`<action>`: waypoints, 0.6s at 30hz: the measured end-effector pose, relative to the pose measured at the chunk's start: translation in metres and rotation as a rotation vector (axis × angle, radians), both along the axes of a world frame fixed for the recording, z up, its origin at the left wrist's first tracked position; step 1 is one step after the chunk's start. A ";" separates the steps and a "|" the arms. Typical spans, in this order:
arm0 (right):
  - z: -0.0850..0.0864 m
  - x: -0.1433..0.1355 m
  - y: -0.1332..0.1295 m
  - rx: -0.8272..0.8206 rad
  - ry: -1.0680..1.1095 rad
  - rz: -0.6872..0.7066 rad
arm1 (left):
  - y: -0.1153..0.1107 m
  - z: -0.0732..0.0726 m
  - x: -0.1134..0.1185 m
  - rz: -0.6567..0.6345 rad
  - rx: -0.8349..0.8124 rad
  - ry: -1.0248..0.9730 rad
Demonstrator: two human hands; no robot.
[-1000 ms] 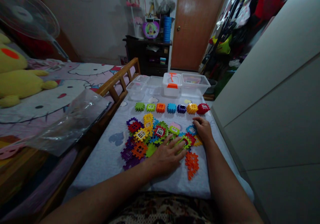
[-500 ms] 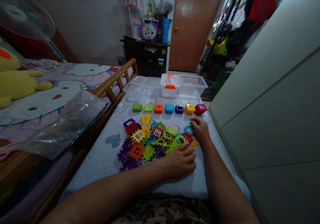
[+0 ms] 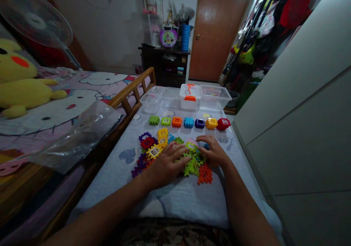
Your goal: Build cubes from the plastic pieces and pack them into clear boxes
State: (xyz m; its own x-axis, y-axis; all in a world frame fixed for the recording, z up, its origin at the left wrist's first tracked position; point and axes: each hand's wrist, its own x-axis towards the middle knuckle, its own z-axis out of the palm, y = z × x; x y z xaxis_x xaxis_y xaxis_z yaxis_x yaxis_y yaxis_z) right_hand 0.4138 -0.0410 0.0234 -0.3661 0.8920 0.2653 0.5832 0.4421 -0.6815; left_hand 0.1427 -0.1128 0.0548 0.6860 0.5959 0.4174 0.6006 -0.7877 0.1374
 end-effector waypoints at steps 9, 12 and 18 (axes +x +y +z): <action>0.003 -0.021 -0.001 -0.037 -0.163 0.064 | 0.076 -0.028 -0.133 0.689 -0.414 -0.373; 0.006 -0.019 0.001 -0.055 -0.071 -0.010 | 0.083 -0.045 -0.136 0.747 -0.476 -0.481; 0.008 -0.017 0.008 -0.109 -0.079 -0.157 | 0.078 -0.054 -0.124 0.755 -0.409 -0.499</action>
